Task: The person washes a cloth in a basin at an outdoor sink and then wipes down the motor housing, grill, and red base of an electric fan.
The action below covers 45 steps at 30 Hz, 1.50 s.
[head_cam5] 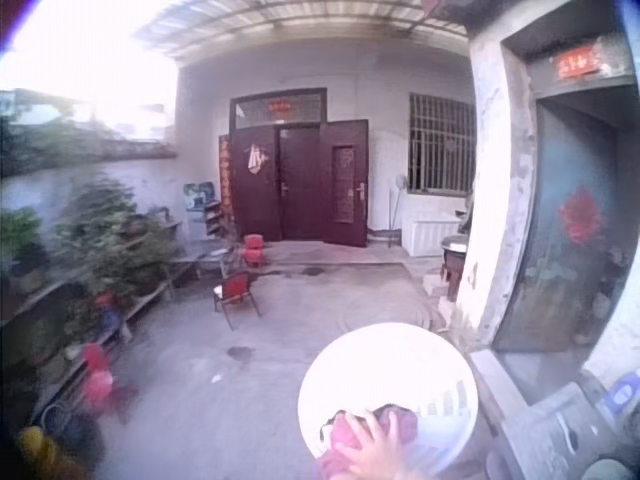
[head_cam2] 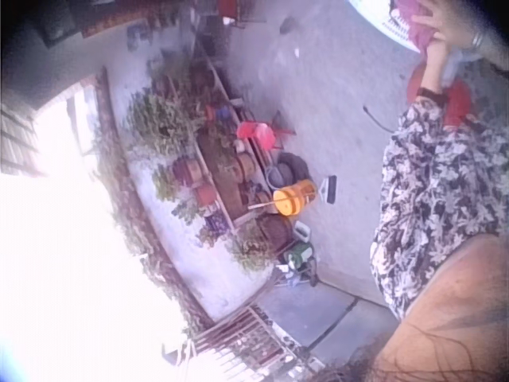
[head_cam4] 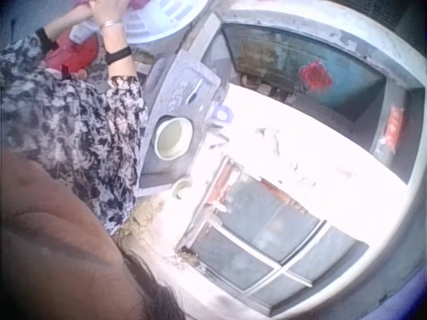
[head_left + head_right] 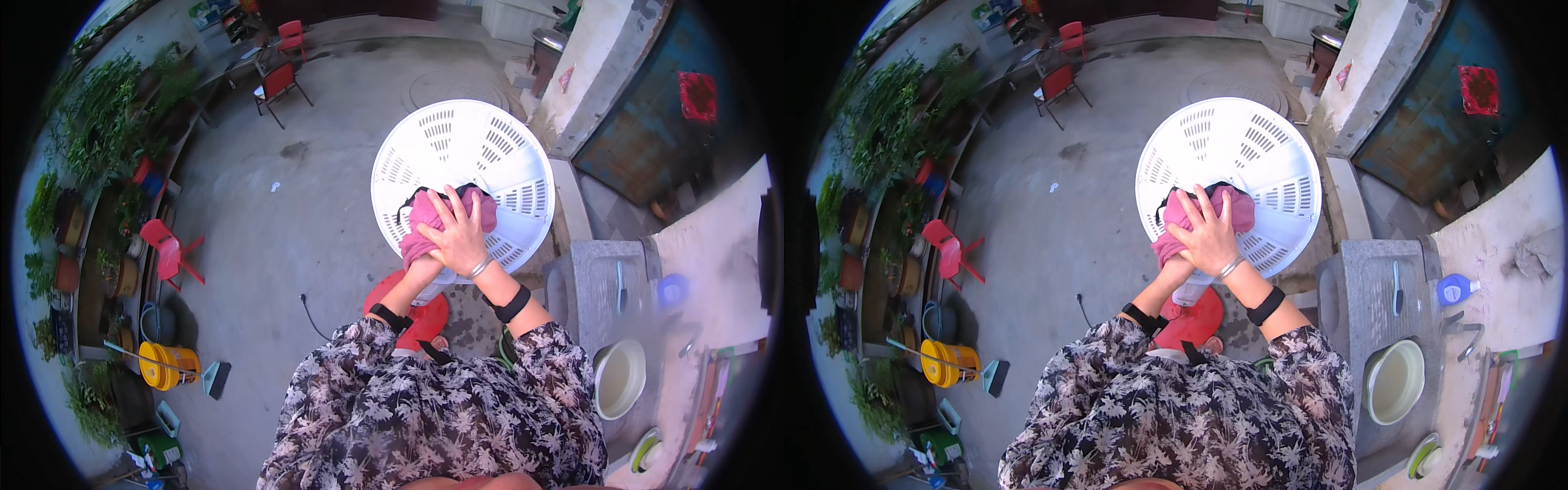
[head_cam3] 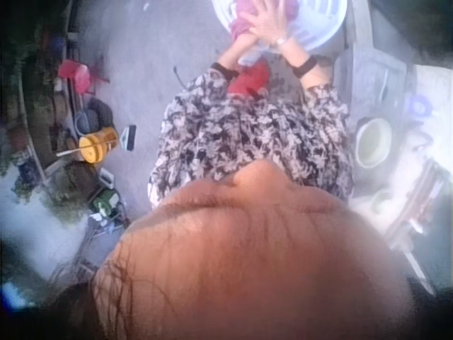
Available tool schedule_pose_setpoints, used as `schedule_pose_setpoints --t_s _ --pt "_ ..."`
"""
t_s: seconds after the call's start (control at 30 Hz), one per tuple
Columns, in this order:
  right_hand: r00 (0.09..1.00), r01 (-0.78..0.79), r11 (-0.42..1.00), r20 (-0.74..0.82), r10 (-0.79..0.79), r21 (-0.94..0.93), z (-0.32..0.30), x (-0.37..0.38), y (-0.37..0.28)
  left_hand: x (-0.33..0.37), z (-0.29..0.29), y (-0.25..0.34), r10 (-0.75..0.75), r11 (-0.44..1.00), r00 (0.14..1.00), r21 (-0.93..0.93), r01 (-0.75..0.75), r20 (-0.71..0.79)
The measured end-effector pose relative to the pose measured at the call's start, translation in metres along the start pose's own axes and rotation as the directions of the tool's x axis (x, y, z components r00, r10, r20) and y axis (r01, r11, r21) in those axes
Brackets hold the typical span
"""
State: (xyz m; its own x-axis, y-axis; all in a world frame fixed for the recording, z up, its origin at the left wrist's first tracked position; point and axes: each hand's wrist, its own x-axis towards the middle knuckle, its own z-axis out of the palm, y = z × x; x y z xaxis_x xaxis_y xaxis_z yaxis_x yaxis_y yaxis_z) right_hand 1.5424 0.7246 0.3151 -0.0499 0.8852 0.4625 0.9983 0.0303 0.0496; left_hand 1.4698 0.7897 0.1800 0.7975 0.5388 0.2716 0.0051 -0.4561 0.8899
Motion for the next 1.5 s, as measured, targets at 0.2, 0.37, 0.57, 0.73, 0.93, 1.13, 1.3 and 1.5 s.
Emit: schedule_pose_setpoints --t_s 0.2,0.37,0.57,0.73,0.93,1.13,1.3,1.5 --pt "0.981 -0.195 0.977 -0.022 0.194 -0.087 0.008 0.045 0.018 0.018 0.005 0.032 -0.062 0.904 0.981 -0.426 -0.024 -0.186" --pt "0.864 -0.496 0.829 0.245 0.44 0.258 0.011 0.088 0.074 0.032 0.002 0.039 -0.059 0.823 0.98 -0.566 -0.059 -0.188" --pt "0.8 -0.441 0.142 0.316 0.51 0.886 0.05 0.033 0.132 0.029 0.001 0.04 -0.076 0.83 0.98 -0.556 -0.041 -0.186" --pt "0.706 -0.315 0.605 -0.246 0.664 0.731 0.07 -0.014 0.101 0.027 -0.007 0.047 -0.174 0.78 0.982 -0.619 0.092 -0.074" --pt "0.861 -0.484 0.869 -0.12 0.494 0.1 0.078 -0.114 0.074 0.038 0.017 0.033 -0.187 0.865 0.976 -0.491 0.108 -0.114" --pt "0.519 -0.806 0.509 -0.053 0.853 0.302 0.074 -0.21 0.073 0.034 0.028 0.045 -0.2 0.884 0.976 -0.446 0.143 -0.083" --pt "0.156 -0.455 0.192 -0.135 0.979 0.87 0.008 -0.161 0.104 0.04 0.021 0.049 -0.224 0.884 0.972 -0.435 0.17 -0.075" --pt "0.793 -0.4 0.816 -0.288 0.536 0.418 0.008 -0.043 0.138 0.049 0.023 0.06 -0.231 0.863 0.973 -0.464 0.197 -0.016"
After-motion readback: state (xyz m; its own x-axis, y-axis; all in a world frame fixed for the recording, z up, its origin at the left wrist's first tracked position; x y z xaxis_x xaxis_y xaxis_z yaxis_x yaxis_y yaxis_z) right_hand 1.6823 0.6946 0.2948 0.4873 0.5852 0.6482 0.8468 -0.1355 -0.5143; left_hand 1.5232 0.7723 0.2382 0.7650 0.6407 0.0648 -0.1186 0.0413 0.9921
